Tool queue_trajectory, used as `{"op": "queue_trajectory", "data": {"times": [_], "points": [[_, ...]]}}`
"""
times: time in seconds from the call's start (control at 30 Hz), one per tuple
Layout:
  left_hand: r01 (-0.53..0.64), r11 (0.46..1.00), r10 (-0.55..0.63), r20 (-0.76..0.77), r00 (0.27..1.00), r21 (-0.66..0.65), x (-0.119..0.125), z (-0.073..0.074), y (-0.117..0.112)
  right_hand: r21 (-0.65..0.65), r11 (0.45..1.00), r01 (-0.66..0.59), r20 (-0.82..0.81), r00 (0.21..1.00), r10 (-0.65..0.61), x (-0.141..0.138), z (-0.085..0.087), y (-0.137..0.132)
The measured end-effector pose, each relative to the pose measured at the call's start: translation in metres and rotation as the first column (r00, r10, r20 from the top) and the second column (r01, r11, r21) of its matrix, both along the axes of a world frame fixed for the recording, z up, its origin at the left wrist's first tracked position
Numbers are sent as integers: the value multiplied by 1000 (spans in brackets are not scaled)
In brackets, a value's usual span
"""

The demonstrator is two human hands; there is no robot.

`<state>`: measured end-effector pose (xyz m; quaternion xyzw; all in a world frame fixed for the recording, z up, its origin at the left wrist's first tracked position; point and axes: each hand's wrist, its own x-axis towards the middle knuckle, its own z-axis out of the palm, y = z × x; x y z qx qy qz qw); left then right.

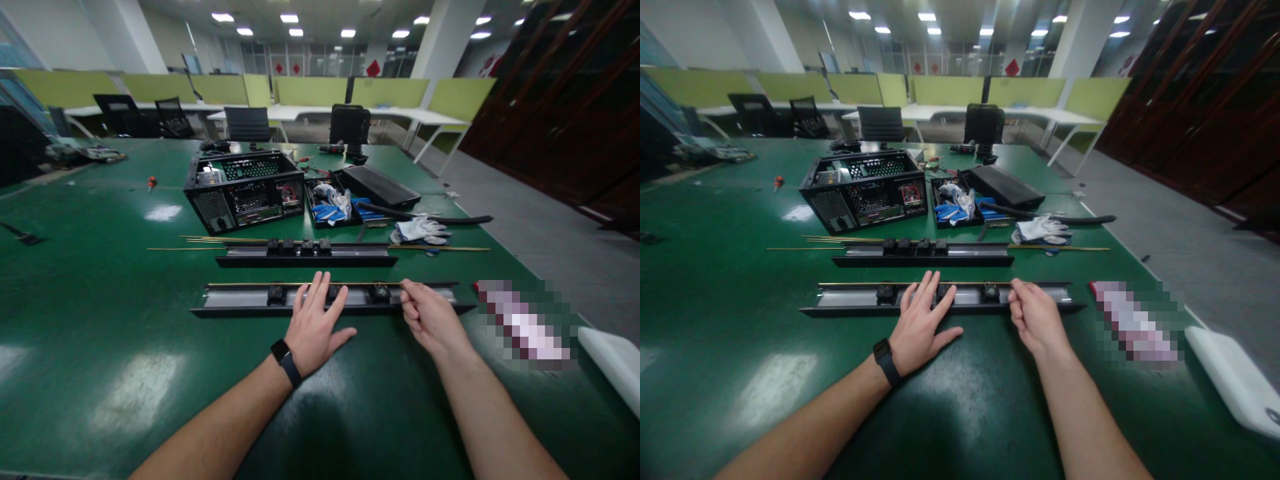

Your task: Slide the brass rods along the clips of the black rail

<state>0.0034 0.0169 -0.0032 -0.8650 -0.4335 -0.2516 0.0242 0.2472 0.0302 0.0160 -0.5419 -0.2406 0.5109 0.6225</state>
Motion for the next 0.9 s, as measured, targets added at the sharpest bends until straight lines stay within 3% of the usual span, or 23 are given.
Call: {"op": "queue_trajectory", "data": {"times": [0.1,0.27,0.57,0.9], "points": [[0,1000,0,-2,1000,-3,0,0,0,-13,999,-34,-6,999,34,-4,1,-1],[4,1000,-4,-3,1000,-3,0,1,0,28,998,47,-5,999,-47,-1,4,-1],[4,1000,-4,6,1000,4,1,1,-1,20,1000,-5,15,1000,5,-2,-3,1],[2,1000,-2,5,1000,5,1,1,-1,4,1000,-14,-1,1000,14,-7,3,0]]}}
